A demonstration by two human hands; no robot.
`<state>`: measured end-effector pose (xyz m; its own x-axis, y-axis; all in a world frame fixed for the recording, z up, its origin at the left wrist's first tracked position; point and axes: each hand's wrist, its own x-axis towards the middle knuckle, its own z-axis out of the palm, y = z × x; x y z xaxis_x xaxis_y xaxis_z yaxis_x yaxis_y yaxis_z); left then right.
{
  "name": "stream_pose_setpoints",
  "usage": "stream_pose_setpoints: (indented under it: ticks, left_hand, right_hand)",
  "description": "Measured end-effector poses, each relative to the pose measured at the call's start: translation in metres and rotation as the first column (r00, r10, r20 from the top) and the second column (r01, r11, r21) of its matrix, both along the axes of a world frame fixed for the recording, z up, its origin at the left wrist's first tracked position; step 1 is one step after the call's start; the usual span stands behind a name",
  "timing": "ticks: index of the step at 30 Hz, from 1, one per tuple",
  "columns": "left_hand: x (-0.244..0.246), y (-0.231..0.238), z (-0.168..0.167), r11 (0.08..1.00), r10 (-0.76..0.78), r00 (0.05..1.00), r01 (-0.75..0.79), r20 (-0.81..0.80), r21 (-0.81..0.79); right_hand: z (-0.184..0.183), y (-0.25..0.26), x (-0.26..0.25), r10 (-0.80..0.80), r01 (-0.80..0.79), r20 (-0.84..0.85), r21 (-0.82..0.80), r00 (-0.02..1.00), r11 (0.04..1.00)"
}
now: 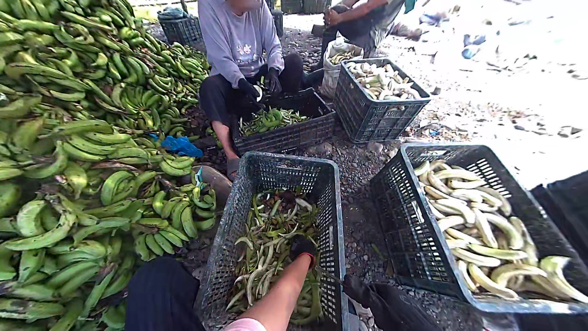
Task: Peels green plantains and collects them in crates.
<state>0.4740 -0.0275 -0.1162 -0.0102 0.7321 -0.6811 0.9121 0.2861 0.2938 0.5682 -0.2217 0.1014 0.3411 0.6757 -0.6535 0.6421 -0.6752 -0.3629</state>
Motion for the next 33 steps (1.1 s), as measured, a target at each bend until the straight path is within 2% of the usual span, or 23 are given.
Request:
stream_pose_setpoints:
  ticks: [3, 6, 8, 10, 11, 13, 16, 18, 20, 22, 24, 28, 31, 33]
  left_hand:
    - [-0.009, 0.004, 0.015, 1.000, 0.013, 0.997, -0.012, 0.082, -0.002]
    - [-0.039, 0.007, 0.034, 0.989, -0.131, 0.929, 0.096, 0.346, 0.116]
    - [-0.067, 0.010, 0.054, 0.985, -0.160, 0.789, 0.093, 0.593, 0.142]
    - [-0.100, 0.015, 0.082, 0.997, -0.050, 0.591, 0.072, 0.805, 0.009]
    - [-0.117, 0.018, 0.095, 0.995, 0.001, 0.521, 0.086, 0.854, -0.053]
    - [-0.153, 0.023, 0.129, 0.990, 0.035, 0.479, 0.104, 0.877, -0.096]
    - [-0.202, 0.026, 0.163, 0.992, -0.022, 0.437, 0.121, 0.899, -0.035]
    - [-0.220, 0.026, 0.165, 0.997, -0.044, 0.350, 0.070, 0.936, 0.021]
    - [-0.227, 0.026, 0.156, 0.996, -0.061, 0.274, -0.051, 0.960, 0.078]
    - [-0.228, 0.029, 0.146, 0.983, -0.059, 0.198, -0.159, 0.978, 0.091]
    - [-0.225, 0.032, 0.144, 0.975, -0.075, 0.156, -0.197, 0.985, 0.106]
    - [-0.224, 0.037, 0.151, 0.953, -0.241, 0.237, -0.125, 0.941, 0.276]
    - [-0.218, 0.037, 0.148, 0.946, -0.268, 0.217, -0.125, 0.939, 0.299]
    - [-0.213, 0.036, 0.147, 0.937, -0.283, 0.209, -0.146, 0.936, 0.316]
  right_hand:
    - [0.001, 0.012, -0.002, 0.002, -0.002, -0.024, 0.005, 1.000, 1.000]
    - [0.000, 0.025, -0.007, -0.001, 0.013, -0.084, 0.149, 0.996, 0.989]
    - [-0.009, 0.034, -0.008, 0.030, 0.027, -0.184, 0.299, 0.982, 0.954]
    - [-0.016, 0.048, -0.015, 0.063, 0.031, -0.207, 0.422, 0.976, 0.906]
    - [-0.020, 0.055, -0.020, 0.065, 0.030, -0.185, 0.471, 0.981, 0.881]
    - [-0.035, 0.072, -0.036, 0.061, 0.034, -0.147, 0.571, 0.987, 0.820]
    - [-0.058, 0.095, -0.066, 0.119, 0.059, -0.237, 0.628, 0.964, 0.776]
    - [-0.067, 0.106, -0.092, 0.173, 0.062, -0.296, 0.641, 0.939, 0.765]
    - [-0.072, 0.114, -0.117, 0.220, 0.018, -0.304, 0.622, 0.927, 0.783]
    - [-0.073, 0.119, -0.136, 0.257, -0.069, -0.246, 0.584, 0.935, 0.809]
    - [-0.073, 0.118, -0.148, 0.271, -0.148, -0.140, 0.563, 0.952, 0.813]
    - [-0.076, 0.107, -0.150, 0.208, -0.126, -0.081, 0.571, 0.975, 0.811]
    - [-0.071, 0.102, -0.142, 0.126, -0.108, 0.015, 0.618, 0.992, 0.779]
    - [-0.071, 0.102, -0.138, 0.090, -0.057, -0.028, 0.586, 0.996, 0.808]
